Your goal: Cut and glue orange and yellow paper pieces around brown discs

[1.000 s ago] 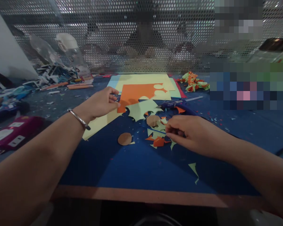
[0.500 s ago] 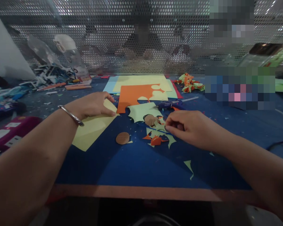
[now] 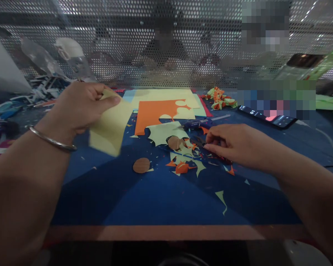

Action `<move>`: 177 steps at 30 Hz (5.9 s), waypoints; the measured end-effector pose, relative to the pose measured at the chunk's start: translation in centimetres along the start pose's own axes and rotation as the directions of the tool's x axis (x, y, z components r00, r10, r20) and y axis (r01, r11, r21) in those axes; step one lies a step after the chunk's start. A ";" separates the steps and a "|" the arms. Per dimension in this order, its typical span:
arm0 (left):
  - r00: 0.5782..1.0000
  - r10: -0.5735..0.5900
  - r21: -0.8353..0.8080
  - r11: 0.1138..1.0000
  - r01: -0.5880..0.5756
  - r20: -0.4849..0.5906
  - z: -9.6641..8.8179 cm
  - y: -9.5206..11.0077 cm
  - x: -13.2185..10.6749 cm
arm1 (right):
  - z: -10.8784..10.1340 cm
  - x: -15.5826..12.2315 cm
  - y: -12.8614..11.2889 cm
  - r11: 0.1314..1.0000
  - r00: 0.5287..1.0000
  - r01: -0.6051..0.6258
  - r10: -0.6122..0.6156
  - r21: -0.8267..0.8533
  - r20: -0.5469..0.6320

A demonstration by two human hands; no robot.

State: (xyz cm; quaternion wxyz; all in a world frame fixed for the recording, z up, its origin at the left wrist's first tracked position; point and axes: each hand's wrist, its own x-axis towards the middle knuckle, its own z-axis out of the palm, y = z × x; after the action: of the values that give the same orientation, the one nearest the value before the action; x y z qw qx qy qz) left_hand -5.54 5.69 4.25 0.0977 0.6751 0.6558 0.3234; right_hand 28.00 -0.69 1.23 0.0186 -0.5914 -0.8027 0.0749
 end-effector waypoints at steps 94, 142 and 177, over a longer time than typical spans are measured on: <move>0.670 0.194 -0.667 0.470 0.578 0.716 6.2 4.2 -6.2 | 0.4 -1.6 -3.4 0.600 0.995 0.057 0.027 0.798 -0.092; 0.628 0.168 -0.614 0.505 0.607 0.760 5.9 4.9 -6.4 | 0.8 -1.4 -3.2 0.649 0.996 0.078 -0.015 0.757 -0.089; 0.535 0.250 -0.589 0.417 0.693 0.807 6.3 4.8 -6.4 | 0.7 -1.6 -3.6 0.636 0.995 0.078 -0.002 0.768 -0.099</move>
State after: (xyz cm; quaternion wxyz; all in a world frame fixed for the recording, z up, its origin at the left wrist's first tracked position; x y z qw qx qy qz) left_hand 2.43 0.84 0.11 0.7677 0.4718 0.3580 0.2447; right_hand 24.99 -3.32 1.18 0.3061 -0.5119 -0.7053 0.3831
